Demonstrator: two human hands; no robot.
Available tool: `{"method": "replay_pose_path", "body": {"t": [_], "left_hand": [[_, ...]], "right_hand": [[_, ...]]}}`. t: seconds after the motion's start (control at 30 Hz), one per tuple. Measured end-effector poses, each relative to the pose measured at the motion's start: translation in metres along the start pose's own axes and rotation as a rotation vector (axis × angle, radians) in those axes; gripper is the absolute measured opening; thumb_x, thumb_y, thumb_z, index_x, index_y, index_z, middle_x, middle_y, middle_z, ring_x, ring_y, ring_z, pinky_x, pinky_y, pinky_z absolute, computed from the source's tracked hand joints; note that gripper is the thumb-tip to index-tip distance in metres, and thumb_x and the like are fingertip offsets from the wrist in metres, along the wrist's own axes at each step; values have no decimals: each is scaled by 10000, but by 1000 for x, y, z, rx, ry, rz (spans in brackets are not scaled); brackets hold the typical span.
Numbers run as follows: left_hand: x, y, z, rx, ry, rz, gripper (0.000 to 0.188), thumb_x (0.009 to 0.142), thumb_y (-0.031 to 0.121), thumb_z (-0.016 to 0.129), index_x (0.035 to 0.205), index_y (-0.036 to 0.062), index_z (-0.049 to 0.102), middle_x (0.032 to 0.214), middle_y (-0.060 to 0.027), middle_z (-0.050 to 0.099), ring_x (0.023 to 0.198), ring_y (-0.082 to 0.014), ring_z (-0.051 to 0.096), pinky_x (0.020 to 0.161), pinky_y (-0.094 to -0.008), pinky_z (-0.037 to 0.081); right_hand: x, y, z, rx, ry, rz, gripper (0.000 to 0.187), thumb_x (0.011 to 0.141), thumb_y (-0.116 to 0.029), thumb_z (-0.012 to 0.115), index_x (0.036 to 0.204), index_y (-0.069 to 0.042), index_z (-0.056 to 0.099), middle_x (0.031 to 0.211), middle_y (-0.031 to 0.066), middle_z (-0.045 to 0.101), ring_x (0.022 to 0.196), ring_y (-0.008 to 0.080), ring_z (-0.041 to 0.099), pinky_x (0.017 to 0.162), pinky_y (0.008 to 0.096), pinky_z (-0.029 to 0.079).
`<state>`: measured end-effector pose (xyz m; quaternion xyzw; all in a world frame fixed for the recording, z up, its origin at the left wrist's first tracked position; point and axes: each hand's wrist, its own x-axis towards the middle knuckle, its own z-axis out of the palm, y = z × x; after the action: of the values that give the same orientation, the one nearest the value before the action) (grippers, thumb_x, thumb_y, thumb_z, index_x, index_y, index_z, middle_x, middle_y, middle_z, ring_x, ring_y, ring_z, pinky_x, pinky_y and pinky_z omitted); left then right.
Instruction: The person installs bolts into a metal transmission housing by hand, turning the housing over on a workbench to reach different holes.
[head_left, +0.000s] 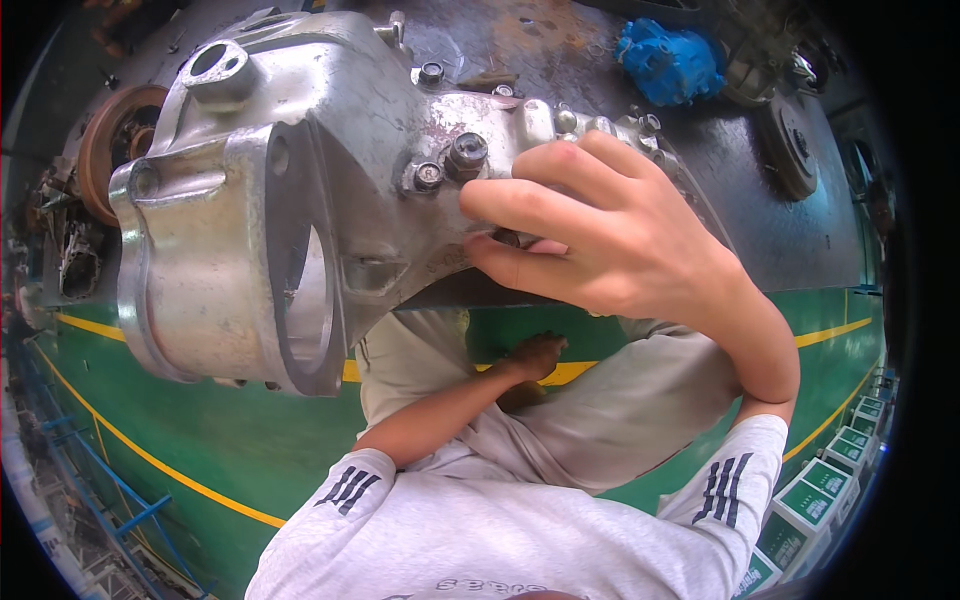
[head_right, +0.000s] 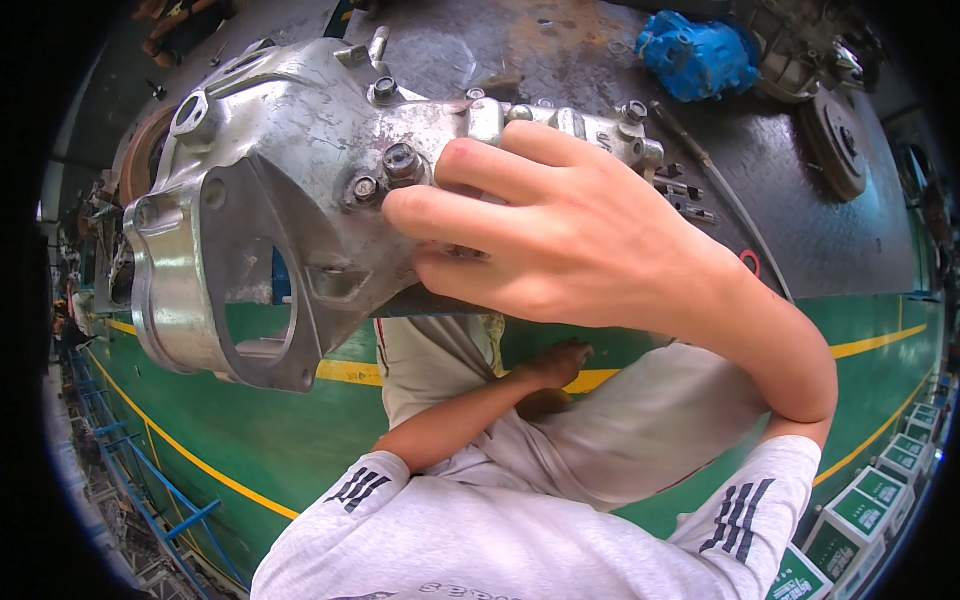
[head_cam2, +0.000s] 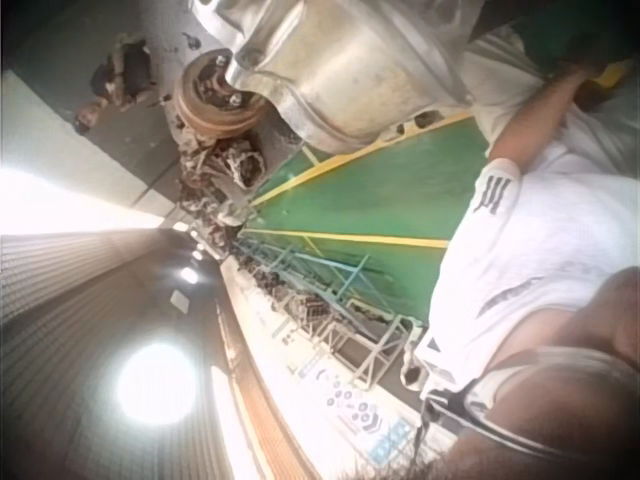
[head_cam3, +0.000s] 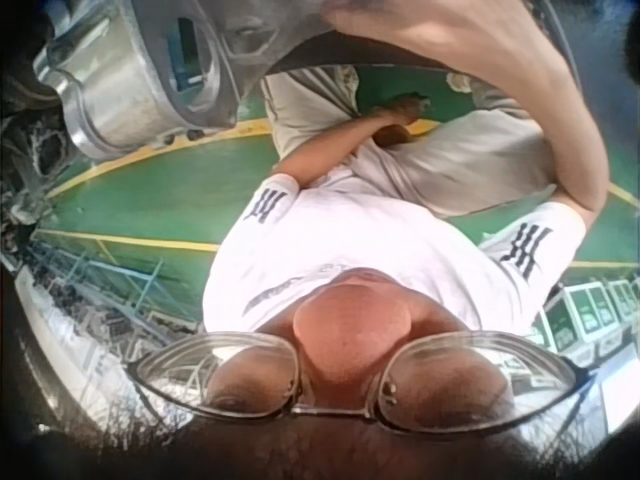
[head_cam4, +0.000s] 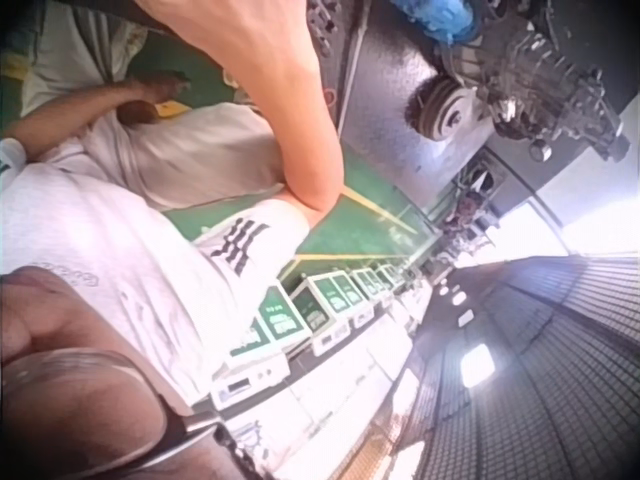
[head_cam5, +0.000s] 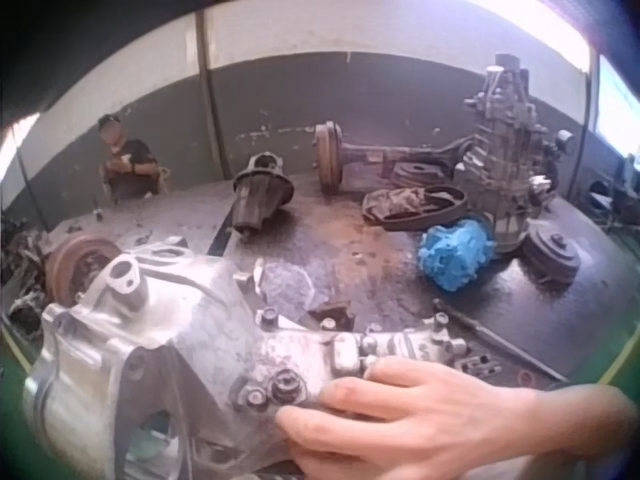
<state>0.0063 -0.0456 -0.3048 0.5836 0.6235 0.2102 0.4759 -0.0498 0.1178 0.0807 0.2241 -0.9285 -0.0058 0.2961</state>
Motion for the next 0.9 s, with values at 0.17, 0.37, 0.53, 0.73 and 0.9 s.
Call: {"method": "replay_pose_path", "body": {"t": [0.17, 0.37, 0.53, 0.73, 0.9], "left_hand": [[3, -2, -1, 9, -10, -2, 359, 1021, 89, 473, 1309, 77, 686, 1327, -250, 702, 1258, -422, 666, 1100, -520, 518], [12, -31, 21, -17, -10, -46, 312, 1019, 104, 501, 1270, 81, 685, 1299, -245, 708, 1244, -424, 671, 1073, -522, 529], [19, -52, 26, -119, 32, -27, 215, 1026, 155, 532, 1169, 67, 665, 1188, -250, 716, 1133, -441, 690, 991, -551, 541], [27, -64, 31, 0, 58, -5, 174, 1050, 203, 572, 1107, 61, 654, 1072, -231, 718, 1035, -452, 689, 912, -535, 555], [25, -67, 33, -19, 99, 25, 164, 1049, 215, 574, 1094, 77, 650, 1068, -230, 709, 1006, -455, 684, 873, -548, 547]], "right_hand": [[-2, 2, 0, -4, -19, 28, 161, 686, -152, 795, 843, -120, 774, 1261, 16, 692, 1074, 213, 654, 805, 349, 525], [5, -4, 1, 65, 11, 16, 159, 683, -160, 789, 839, -129, 781, 1262, 14, 691, 1075, 219, 650, 807, 348, 518], [10, -9, 0, 5, -12, -6, 182, 674, -166, 784, 849, -118, 785, 1219, 27, 690, 1058, 225, 651, 776, 345, 515], [10, -7, -2, 45, -18, -2, 192, 675, -181, 760, 850, -103, 780, 1200, 37, 689, 1048, 225, 659, 770, 341, 517], [6, 0, -2, 32, -31, -1, 201, 676, -172, 747, 861, -99, 775, 1207, 40, 678, 1062, 223, 656, 791, 348, 522]]}}
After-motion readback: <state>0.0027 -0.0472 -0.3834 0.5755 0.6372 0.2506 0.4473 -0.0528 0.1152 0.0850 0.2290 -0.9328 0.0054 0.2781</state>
